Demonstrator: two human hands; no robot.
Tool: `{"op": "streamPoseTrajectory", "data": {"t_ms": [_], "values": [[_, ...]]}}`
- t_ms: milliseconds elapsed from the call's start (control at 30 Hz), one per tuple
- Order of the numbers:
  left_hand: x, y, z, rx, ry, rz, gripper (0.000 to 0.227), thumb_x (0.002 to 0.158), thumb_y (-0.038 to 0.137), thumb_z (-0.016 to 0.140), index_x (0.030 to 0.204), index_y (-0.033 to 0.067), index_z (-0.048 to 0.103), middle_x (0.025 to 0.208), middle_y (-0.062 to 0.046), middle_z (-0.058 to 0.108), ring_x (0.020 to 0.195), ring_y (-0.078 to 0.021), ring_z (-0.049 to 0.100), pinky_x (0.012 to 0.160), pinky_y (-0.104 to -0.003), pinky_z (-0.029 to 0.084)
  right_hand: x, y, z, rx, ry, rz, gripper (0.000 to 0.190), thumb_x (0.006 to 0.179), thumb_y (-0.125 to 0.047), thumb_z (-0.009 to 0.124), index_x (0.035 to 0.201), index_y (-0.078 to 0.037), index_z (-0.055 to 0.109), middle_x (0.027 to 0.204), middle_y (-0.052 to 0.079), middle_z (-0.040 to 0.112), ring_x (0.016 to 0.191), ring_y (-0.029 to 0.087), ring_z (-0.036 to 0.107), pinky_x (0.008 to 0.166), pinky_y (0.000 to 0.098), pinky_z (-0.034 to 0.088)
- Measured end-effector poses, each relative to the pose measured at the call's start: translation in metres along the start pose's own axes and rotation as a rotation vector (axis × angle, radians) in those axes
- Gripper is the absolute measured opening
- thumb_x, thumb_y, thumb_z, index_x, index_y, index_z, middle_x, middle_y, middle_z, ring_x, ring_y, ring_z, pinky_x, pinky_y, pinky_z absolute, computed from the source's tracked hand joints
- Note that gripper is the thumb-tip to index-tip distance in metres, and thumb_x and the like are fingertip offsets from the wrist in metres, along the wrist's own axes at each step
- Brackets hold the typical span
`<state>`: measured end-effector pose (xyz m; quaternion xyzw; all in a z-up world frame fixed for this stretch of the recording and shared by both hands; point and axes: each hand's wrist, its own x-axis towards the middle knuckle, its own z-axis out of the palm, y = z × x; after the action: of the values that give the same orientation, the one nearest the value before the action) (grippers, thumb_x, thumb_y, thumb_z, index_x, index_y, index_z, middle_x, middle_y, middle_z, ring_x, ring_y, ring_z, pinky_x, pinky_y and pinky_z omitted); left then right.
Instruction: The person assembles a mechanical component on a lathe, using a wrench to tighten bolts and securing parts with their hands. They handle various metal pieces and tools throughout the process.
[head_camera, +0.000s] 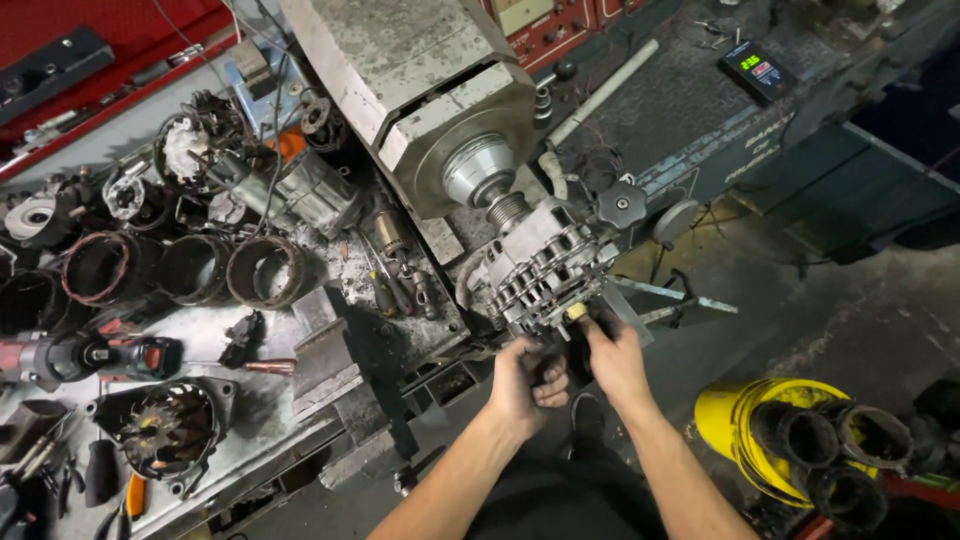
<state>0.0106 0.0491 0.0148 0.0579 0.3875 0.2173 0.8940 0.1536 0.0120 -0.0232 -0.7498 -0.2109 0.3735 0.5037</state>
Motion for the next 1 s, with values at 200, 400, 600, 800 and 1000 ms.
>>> {"op": "streamPoseTrajectory", "data": {"t_ms": [200, 400, 600, 800, 1000], "values": [[-0.028, -0.002, -0.01, -0.054, 0.074, -0.078, 0.049, 0.093, 0.043, 0.046, 0.125, 0.0093, 0.06, 0.076, -0.003, 0.04, 0.052, -0.0091, 0.027, 0.048, -0.023, 0.021, -0.009, 0.003, -0.007, 0.18, -0.038, 0.038, 0.02, 0.098, -0.015, 0.063, 0.098, 0.004, 0.07, 0.069, 0.006, 0.06, 0.053, 0.015, 0.046, 0.047, 0.029, 0.037], [-0.041, -0.024, -0.005, -0.13, 0.12, -0.065, 0.045, 0.092, 0.032, 0.047, 0.117, -0.0015, 0.065, 0.109, -0.02, 0.067, 0.098, -0.0307, 0.059, 0.087, -0.04, 0.045, -0.064, -0.034, -0.042, -0.27, -0.086, -0.319, 0.024, 0.08, -0.013, 0.076, 0.103, -0.005, 0.077, 0.084, 0.005, 0.082, 0.066, 0.014, 0.07, 0.064, 0.0257, 0.055], [-0.021, -0.046, 0.011, -0.133, 0.01, -0.015, 0.042, 0.094, 0.034, 0.048, 0.106, 0.0009, 0.07, 0.106, -0.014, 0.072, 0.096, -0.0255, 0.062, 0.089, -0.033, 0.046, -0.09, -0.02, -0.068, -0.54, -0.263, -0.701, 0.026, 0.075, -0.02, 0.081, 0.101, -0.012, 0.079, 0.105, 0.004, 0.07, 0.075, 0.021, 0.072, 0.064, 0.0289, 0.058], [-0.002, -0.045, 0.024, -0.042, -0.006, -0.022, 0.051, 0.093, 0.036, 0.045, 0.126, 0.0013, 0.062, 0.131, -0.021, 0.068, 0.113, -0.0306, 0.057, 0.102, -0.036, 0.04, -0.074, 0.006, -0.076, -0.765, -0.134, -0.735, 0.026, 0.078, -0.021, 0.074, 0.103, -0.016, 0.074, 0.094, 0.002, 0.072, 0.074, 0.028, 0.069, 0.067, 0.0386, 0.055], [0.007, -0.052, 0.021, -0.034, -0.046, 0.141, 0.038, 0.095, 0.017, 0.049, 0.12, 0.0002, 0.071, 0.108, -0.011, 0.072, 0.092, -0.0186, 0.059, 0.086, -0.028, 0.042, -0.069, -0.023, -0.071, -0.581, -0.064, -0.758, 0.027, 0.082, -0.012, 0.073, 0.108, -0.004, 0.073, 0.103, 0.009, 0.078, 0.079, 0.028, 0.075, 0.07, 0.0358, 0.058]]}}
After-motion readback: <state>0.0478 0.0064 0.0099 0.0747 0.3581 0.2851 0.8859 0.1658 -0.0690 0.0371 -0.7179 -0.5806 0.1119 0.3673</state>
